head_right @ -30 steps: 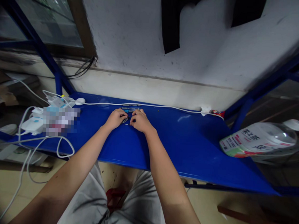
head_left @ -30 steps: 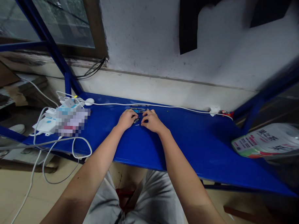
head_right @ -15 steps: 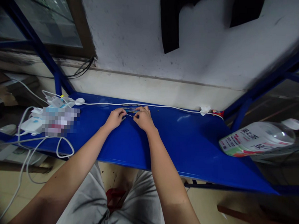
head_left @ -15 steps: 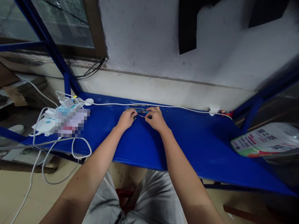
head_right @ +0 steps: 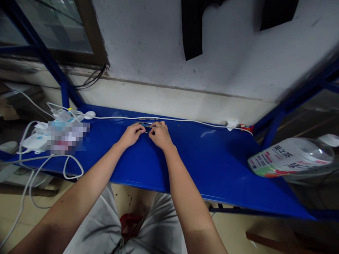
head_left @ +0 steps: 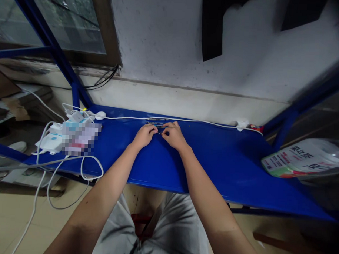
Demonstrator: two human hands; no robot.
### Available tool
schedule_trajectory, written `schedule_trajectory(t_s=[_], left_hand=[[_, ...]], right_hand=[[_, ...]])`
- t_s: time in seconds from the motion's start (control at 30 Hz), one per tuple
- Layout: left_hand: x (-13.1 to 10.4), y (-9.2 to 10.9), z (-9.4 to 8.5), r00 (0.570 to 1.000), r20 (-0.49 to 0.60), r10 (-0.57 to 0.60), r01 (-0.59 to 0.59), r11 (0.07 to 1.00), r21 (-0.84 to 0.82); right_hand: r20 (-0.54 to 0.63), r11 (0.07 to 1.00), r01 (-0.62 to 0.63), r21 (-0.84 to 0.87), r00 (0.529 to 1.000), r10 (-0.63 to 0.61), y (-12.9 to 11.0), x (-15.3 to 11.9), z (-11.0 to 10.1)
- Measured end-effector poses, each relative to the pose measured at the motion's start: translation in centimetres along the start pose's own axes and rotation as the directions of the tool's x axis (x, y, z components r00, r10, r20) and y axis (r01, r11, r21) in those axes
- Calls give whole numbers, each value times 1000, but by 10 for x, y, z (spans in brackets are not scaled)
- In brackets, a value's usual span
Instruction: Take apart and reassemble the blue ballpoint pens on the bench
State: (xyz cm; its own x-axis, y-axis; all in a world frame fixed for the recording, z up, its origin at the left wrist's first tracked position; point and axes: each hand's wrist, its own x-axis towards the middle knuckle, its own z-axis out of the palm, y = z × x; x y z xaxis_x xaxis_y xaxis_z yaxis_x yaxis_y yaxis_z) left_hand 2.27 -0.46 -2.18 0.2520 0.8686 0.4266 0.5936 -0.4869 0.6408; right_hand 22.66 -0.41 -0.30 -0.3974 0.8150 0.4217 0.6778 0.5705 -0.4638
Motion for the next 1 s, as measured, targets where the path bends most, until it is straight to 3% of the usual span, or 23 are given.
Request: schedule_trajectory(t_s=[0.13,0.33,0.47,0.53,0.6,0.7,0.8,1.0], left_hand=[[-2,-7,0,998,-13,-60,60,998,-32],[-8,-21,-10,991,8,-135,134,989,56],[-5,-17,-10,966,-122,-228,211,968,-137],[-1,-11,-6,920,-179,-349,271,896,-353],[2,-5,-3,873,-163,-460,299,768,-566],[3,3,-1,838,-124,-532,276,609,-744],[2,7,-2,840,-88,-535,252,529,-811],[1,11,-3,857,-54,-512,241,492,-837]], right_hand=[[-25,1000,-17,21,1000,17,4,0,0],[-94,996,-49,77,994,56,16,-2,-4],[-97,993,-51,110,993,62,14,-2,-3],[-98,991,-45,123,994,57,10,-2,-2],[-99,990,-30,135,994,43,5,-2,-1],[-93,989,-13,145,995,27,0,-1,-1],[-94,988,-10,151,995,25,-2,-1,-1],[-103,989,-10,150,994,26,0,-1,1]])
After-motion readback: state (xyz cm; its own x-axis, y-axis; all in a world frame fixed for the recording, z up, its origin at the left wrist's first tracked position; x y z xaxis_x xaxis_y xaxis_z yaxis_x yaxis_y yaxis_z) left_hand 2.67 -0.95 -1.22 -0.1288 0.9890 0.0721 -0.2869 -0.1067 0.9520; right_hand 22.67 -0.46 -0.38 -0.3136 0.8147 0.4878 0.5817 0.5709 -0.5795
